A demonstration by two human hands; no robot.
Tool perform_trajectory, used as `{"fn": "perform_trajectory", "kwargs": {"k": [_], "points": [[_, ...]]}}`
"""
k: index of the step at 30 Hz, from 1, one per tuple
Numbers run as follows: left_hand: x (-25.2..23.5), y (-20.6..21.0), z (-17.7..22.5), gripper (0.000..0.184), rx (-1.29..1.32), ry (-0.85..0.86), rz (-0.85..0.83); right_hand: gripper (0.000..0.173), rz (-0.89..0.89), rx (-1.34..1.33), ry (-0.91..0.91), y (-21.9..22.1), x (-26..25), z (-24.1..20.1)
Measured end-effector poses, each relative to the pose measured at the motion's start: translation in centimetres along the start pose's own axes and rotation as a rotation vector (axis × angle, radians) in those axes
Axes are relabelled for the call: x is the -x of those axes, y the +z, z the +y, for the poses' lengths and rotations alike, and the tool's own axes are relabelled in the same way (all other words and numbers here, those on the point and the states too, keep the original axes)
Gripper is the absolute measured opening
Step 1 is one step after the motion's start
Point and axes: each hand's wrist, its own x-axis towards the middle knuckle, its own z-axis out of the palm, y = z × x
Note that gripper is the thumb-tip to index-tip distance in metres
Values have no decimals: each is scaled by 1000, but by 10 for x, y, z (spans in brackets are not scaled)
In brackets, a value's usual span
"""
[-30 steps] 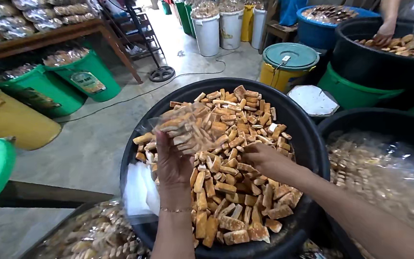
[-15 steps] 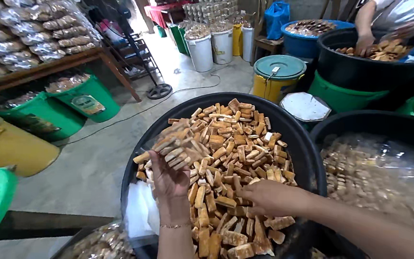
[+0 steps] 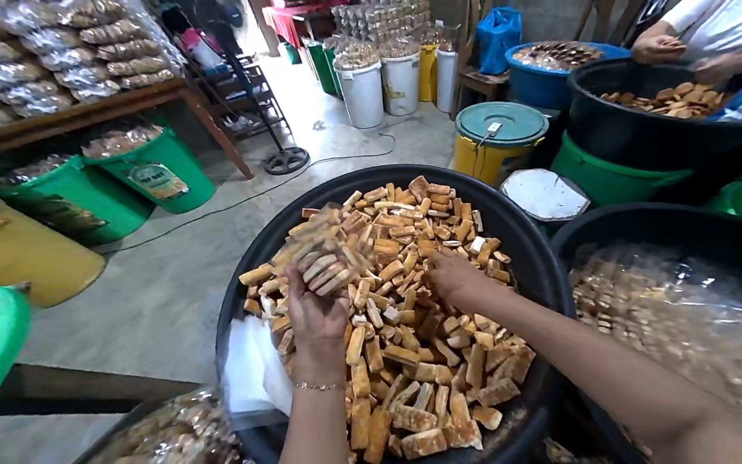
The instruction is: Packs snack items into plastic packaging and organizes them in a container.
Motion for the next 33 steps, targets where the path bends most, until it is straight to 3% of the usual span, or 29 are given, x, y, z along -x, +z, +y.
{"fn": "perform_trajectory", "kwargs": {"k": [5, 9, 12, 14, 17, 19, 21, 24, 26, 30, 33], "points": [[-1, 2, 1, 48, 9, -4, 34, 35, -39, 38, 42, 9, -45, -8], [-3, 1, 0, 48, -16, -7, 31, 50, -145, -57, 41, 5, -33, -22], [-1, 0, -6, 46, -58, -25, 35, 33, -160, -161, -66, -3, -5, -26], [4, 3, -10, 46, -94, -41, 17, 34, -9, -330, -72, -11, 18, -19], [13, 7, -20, 47, -178, -82, -50, 39, 428, -796, -103, -22, 50, -5], [20, 9, -28, 51, -215, -143, -108, 48, 507, -990, -227, -31, 60, 1], [27, 8, -38, 58, -224, -202, -208, 50, 387, -924, -283, -43, 70, 1], [34, 5, -48, 61, -226, -244, -375, 33, 108, -687, -253, -54, 78, -10], [36, 4, -51, 64, -247, -255, -468, 23, 64, -560, -218, -53, 77, -19], [34, 5, -46, 67, -306, -294, -511, 37, 22, -478, -196, -57, 84, -13], [38, 6, -48, 49, -450, -250, -495, 42, -45, -436, -179, -60, 85, -9]]}}
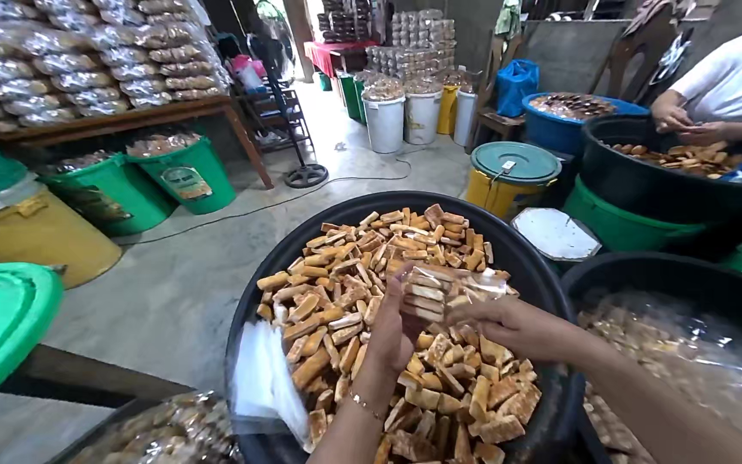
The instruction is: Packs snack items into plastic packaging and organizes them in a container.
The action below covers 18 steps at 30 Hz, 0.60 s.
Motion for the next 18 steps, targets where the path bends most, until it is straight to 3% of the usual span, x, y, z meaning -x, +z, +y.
{"fn": "perform_trajectory", "kwargs": {"k": [4, 5, 7, 9, 13, 16, 18], "points": [[0, -3, 1, 39, -148, 75, -49, 33, 149, -59, -42, 6, 4, 5], [-1, -4, 3, 37, -127, 73, -47, 35, 236, -125, -53, 9, 6, 6], [-1, -5, 4, 35, -94, 57, -71, 54, 395, -260, -68, 15, 6, 8], [3, -2, 1, 34, -105, 14, -105, 56, 467, -332, -79, 20, 3, 9], [3, 1, -1, 54, -109, -27, -47, 52, 296, -177, -69, 12, 5, 7], [-2, -10, -2, 52, -222, 96, -122, 59, 67, -25, -34, -4, 6, -1], [-2, -10, -3, 51, -257, 122, -87, 65, -20, 49, -3, -5, 0, -9]]}}
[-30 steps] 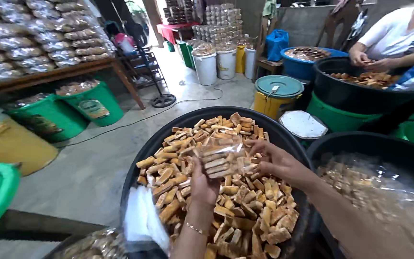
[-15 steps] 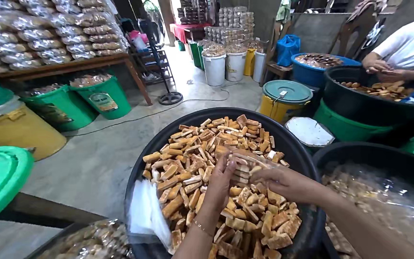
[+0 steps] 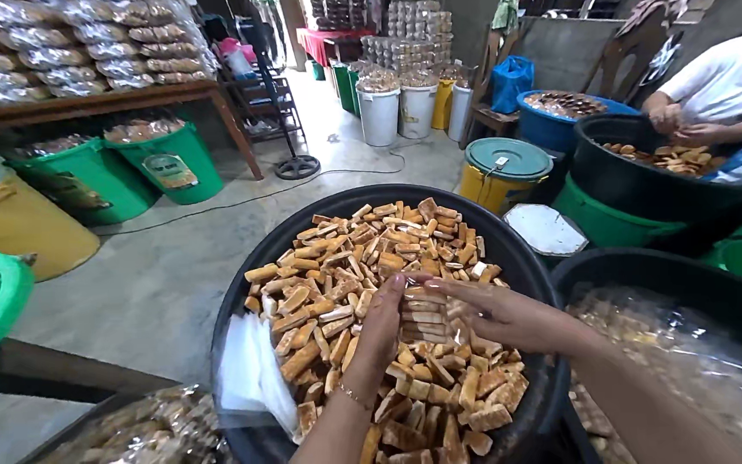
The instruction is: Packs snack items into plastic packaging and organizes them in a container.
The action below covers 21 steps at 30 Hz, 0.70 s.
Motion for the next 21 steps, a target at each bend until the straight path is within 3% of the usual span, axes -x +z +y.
{"fn": "perform_trajectory", "kwargs": {"k": [4, 8, 11, 13, 14, 16, 19, 21], "points": [[-2, 1, 5, 54, 156, -100, 133, 69, 34, 29, 63, -3, -6, -15], [1, 0, 7, 29, 222, -28, 59, 64, 68, 16, 15, -9, -12, -25], [-5, -11, 10, 41, 313, 62, 194, 53, 351, -277, -64, -13, -22, -6], [-10, -27, 13, 44, 380, 132, 292, 46, 583, -347, 6, -18, -45, 30], [-11, -34, 14, 42, 398, 155, 327, 39, 615, -275, 99, -19, -58, 51], [-13, -39, 17, 39, 399, 185, 358, 29, 457, -51, 289, -14, -87, 93], [-14, -36, 18, 35, 364, 164, 376, 35, 160, 206, 514, 2, -114, 133], [-14, -32, 20, 34, 360, 133, 395, 36, 107, 247, 575, 7, -117, 139]]}}
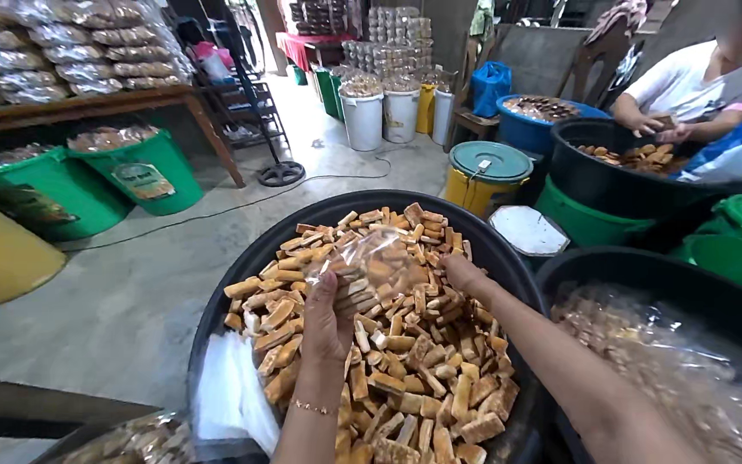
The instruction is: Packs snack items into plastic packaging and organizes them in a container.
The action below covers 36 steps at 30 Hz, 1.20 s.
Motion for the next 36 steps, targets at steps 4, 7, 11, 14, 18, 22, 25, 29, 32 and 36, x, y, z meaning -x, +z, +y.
{"fn": "perform_trajectory", "kwargs": {"k": [4, 7, 11, 14, 18, 22, 25, 29, 32, 36], "points": [[2, 1, 0, 32, 16, -27, 0, 35, 21, -61, -23, 3, -2, 7], [2, 2, -2, 34, 12, -36, -4, 33, -5, -27, -132, 5, -4, 17], [1, 0, -5, 33, 26, -57, -16, 33, -14, 183, -198, -4, 11, 14], [3, 1, -5, 32, 13, -84, -42, 37, 208, 11, -202, -23, 49, 6], [8, 7, -10, 32, 37, -158, -50, 32, 686, -655, -362, -23, 115, -2], [24, 20, -16, 36, 88, -219, -148, 20, 872, -1020, -649, -16, 159, -24], [36, 25, -21, 32, 79, -207, -245, 23, 987, -882, -794, -11, 166, -27], [37, 23, -23, 31, -13, -116, -323, 40, 927, -679, -696, -22, 188, -29], [35, 24, -23, 30, 23, -138, -295, 44, 918, -455, -613, -29, 199, -19], [39, 25, -24, 31, 110, -231, -328, 26, 941, -490, -663, -26, 198, -12]]}}
